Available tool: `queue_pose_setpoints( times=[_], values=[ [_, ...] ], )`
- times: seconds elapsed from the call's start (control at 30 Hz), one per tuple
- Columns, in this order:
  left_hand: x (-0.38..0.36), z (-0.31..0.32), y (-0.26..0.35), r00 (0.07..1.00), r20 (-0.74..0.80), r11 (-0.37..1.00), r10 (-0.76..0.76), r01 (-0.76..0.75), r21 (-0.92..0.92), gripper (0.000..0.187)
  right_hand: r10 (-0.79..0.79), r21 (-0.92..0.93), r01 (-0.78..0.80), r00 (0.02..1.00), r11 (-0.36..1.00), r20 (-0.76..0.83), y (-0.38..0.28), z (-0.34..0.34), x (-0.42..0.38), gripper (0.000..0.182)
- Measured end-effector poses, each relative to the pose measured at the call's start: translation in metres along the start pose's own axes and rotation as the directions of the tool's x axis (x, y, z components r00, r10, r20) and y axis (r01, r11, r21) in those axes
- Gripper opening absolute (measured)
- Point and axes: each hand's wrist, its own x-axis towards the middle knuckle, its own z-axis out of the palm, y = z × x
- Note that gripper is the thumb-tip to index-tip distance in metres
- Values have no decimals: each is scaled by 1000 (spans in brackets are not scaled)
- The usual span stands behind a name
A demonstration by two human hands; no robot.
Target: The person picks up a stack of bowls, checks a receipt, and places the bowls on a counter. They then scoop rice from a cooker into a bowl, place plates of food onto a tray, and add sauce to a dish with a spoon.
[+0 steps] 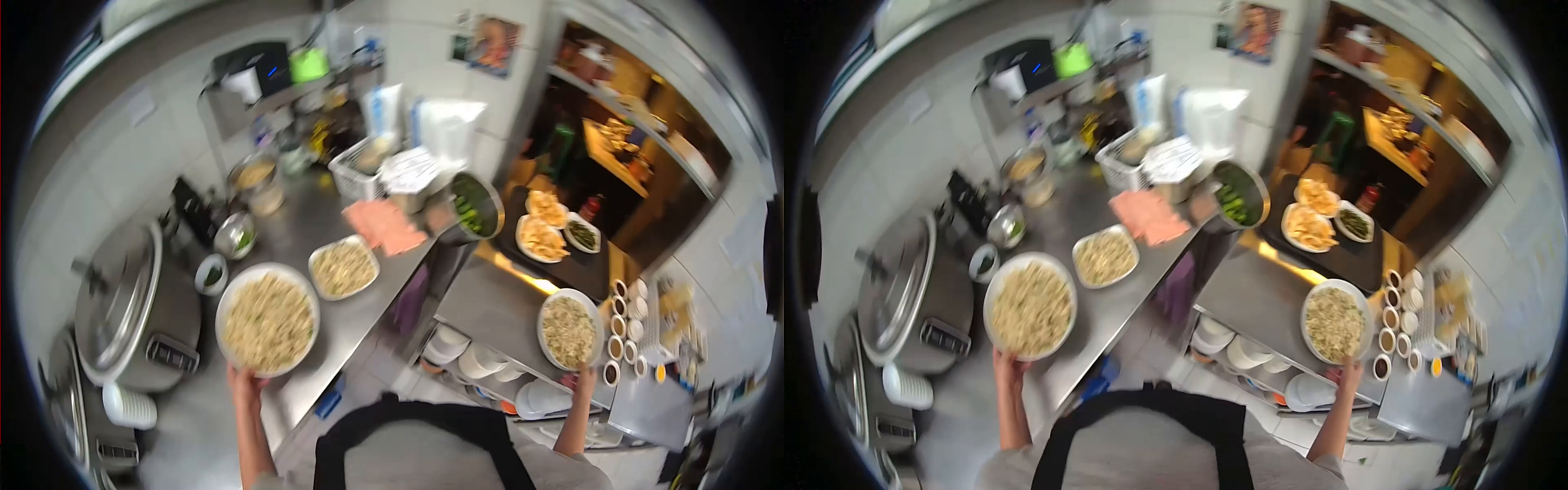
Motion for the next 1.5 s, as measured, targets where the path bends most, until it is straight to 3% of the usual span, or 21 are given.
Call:
queue_pose_setpoints(
  times=[0.07, 0.1, 0.13, 0.2, 0.27, 0.3, 0.47, 0.57, 0.77, 0.87, 0.9, 1.0, 1.03, 1.13, 1.2, 1.27, 1.33, 1.37, 1.4, 1.47, 1.5],
  values=[
    [0, 11, -7, 999, -3, 998, -52, 53, 40, 57, -143, -531, 80, 986, 844, -79, -19, -9, 24, 68],
    [-4, 27, -4, 997, 27, 997, -68, 68, 21, 58, -465, -727, 267, 881, 633, -82, -16, -13, 43, 72],
    [-5, 48, -2, 994, 75, 997, -77, 77, 2, 59, -736, -864, 365, 677, 347, -10, -10, -13, 55, 77],
    [-4, 85, -6, 980, 150, 991, -133, 133, 10, 61, -750, -846, 364, 659, 389, -61, -47, 11, 33, 74],
    [-4, 120, -16, 943, 272, 981, -192, 191, 30, 63, -845, -729, 616, 525, 299, 98, -64, 34, 31, 67],
    [-4, 137, -25, 924, 318, 976, -213, 218, 19, 63, -837, -669, 679, 525, 303, 153, -77, 59, 13, 63],
    [-17, 228, -68, 787, 523, 942, -328, 313, 120, 62, -813, -469, 860, 414, 201, 410, -83, 143, -43, 50],
    [-23, 281, -105, 640, 654, 906, -405, 379, 189, 64, -744, -412, 842, 516, 349, 424, -102, 140, -50, 48],
    [-38, 358, -165, 562, 694, 888, -450, 363, 282, 69, -773, -368, 831, 538, 418, 337, -116, 100, -21, 37],
    [-37, 371, -166, 457, 765, 888, -454, 305, 345, 73, -736, -344, 821, 565, 456, 374, -122, 95, -5, 34],
    [-33, 369, -158, 441, 783, 898, -438, 179, 401, 72, -740, -297, 819, 572, 491, 355, -124, 102, -4, 26],
    [-26, 353, -135, 559, 720, 887, -411, 65, 457, 63, -675, -75, 795, 556, 601, 485, -135, 125, -1, 33],
    [-37, 345, -115, 646, 680, 908, -346, 49, 415, 48, -745, -30, 870, 439, 492, 501, -140, 139, 0, 47],
    [-44, 311, -118, 784, 619, 991, 42, -112, 76, 36, -627, 126, 784, 377, 608, 682, -136, 186, -5, 47],
    [-56, 286, -104, 847, 532, 981, -11, -93, 169, 28, -610, 245, 772, 222, 586, 761, -134, 225, -31, 44],
    [-71, 268, -89, 895, 447, 985, 10, -86, 150, 31, -320, 197, 492, 179, 848, 930, -147, 245, -89, 41],
    [-81, 256, -81, 929, 357, 994, 100, -112, 14, 44, -439, 436, 207, -38, 876, 898, -132, 273, -141, 60],
    [-78, 251, -90, 915, 369, 987, 162, -154, -50, 61, -515, 555, 375, -209, 743, 831, -123, 282, -158, 66],
    [-84, 251, -85, 936, 338, 967, 99, -10, -255, 61, -542, 664, 496, -387, 560, 746, -113, 289, -174, 72],
    [-100, 249, -71, 947, 317, 743, -44, 243, -623, 65, -509, 813, 498, -637, 302, 579, -102, 279, -217, 73],
    [-79, 218, -118, 833, 546, 777, 88, 285, -561, 70, -524, 829, 506, -652, 240, 549, -95, 281, -219, 72]
  ],
)
